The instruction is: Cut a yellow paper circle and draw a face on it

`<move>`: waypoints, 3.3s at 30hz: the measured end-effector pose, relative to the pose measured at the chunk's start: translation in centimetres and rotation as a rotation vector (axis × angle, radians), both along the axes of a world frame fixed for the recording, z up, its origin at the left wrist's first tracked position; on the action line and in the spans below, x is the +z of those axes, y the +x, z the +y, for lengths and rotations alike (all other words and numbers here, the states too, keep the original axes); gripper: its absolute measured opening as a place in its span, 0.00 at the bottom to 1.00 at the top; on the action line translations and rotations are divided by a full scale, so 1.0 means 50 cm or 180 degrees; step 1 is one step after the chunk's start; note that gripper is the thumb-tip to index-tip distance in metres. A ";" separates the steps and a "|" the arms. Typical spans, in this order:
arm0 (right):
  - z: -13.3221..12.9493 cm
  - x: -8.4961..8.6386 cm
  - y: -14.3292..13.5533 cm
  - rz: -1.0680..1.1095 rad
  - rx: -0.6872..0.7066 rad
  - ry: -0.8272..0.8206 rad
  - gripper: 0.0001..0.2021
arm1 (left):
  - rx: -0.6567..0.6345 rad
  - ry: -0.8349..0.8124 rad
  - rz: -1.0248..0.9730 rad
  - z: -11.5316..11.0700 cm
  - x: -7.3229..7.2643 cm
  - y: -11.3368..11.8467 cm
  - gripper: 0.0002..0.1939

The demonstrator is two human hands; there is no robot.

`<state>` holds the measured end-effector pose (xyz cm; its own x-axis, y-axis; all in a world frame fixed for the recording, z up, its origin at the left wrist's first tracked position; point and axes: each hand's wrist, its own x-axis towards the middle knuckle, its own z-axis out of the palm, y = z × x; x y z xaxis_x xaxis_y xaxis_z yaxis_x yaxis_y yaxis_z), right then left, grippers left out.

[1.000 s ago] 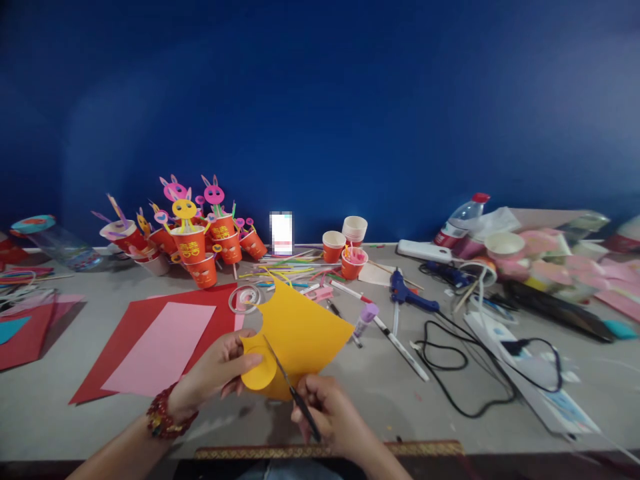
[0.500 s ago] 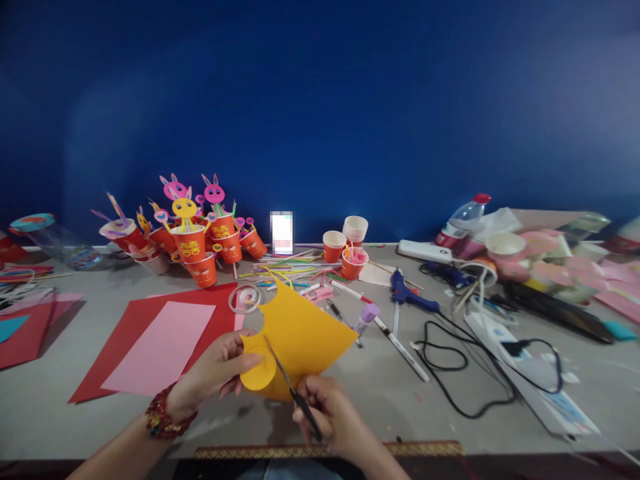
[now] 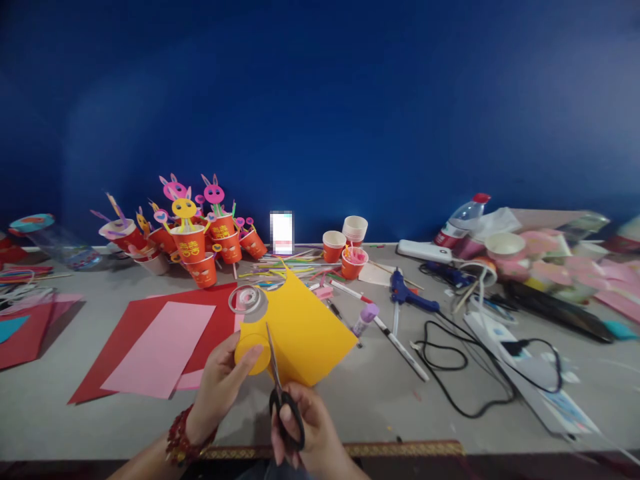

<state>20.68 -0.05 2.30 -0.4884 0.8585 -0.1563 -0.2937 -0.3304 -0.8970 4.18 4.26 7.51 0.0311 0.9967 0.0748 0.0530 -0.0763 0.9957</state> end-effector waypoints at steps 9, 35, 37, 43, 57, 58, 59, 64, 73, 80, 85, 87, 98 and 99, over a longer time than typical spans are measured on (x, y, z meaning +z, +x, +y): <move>0.007 0.030 0.045 -0.0441 0.0250 -0.0102 0.32 | -0.0685 -0.0444 -0.0264 0.016 0.017 -0.024 0.16; 0.019 0.024 0.050 -0.0724 0.0066 0.0358 0.31 | -0.0966 -0.0425 -0.0314 0.019 0.036 -0.012 0.16; 0.020 0.023 0.049 -0.0715 0.0062 0.0338 0.31 | -0.0963 -0.0441 -0.0323 0.018 0.037 -0.013 0.16; 0.023 0.026 0.051 -0.0652 0.0074 0.0399 0.31 | -0.1010 -0.0456 -0.0279 0.020 0.045 -0.013 0.16; 0.022 0.035 0.051 -0.0674 0.0040 0.0371 0.31 | -0.1057 -0.0530 -0.0159 0.022 0.041 -0.020 0.16; 0.023 0.036 0.051 -0.0689 0.0038 0.0363 0.31 | -0.1063 -0.0552 -0.0161 0.022 0.041 -0.020 0.16; 0.023 0.036 0.052 -0.0705 0.0038 0.0367 0.31 | -0.1067 -0.0568 -0.0157 0.023 0.040 -0.021 0.17; 0.023 0.036 0.055 -0.0763 0.0031 0.0446 0.31 | -0.1062 -0.0508 -0.0006 0.025 0.043 -0.022 0.16; 0.022 0.040 0.062 -0.0848 0.0058 0.0413 0.32 | -0.1271 -0.0434 0.0095 0.028 0.049 -0.026 0.15; 0.018 0.035 0.062 -0.0876 0.0041 0.0338 0.33 | -0.1264 -0.0525 0.0083 0.028 0.059 -0.024 0.14; 0.014 0.030 0.058 -0.0761 0.0012 0.0415 0.32 | -0.1011 -0.0546 -0.0188 0.023 0.048 -0.018 0.15; 0.012 0.023 0.054 -0.0650 -0.0024 0.0395 0.31 | -0.0665 -0.0523 -0.0308 0.015 0.036 -0.008 0.17; 0.006 0.003 0.022 -0.0305 0.0064 0.0188 0.33 | -0.0132 -0.0204 -0.0187 -0.010 0.005 0.033 0.23; 0.006 0.007 0.027 -0.0339 0.0115 0.0165 0.33 | -0.0165 -0.0182 -0.0095 -0.009 0.008 0.028 0.23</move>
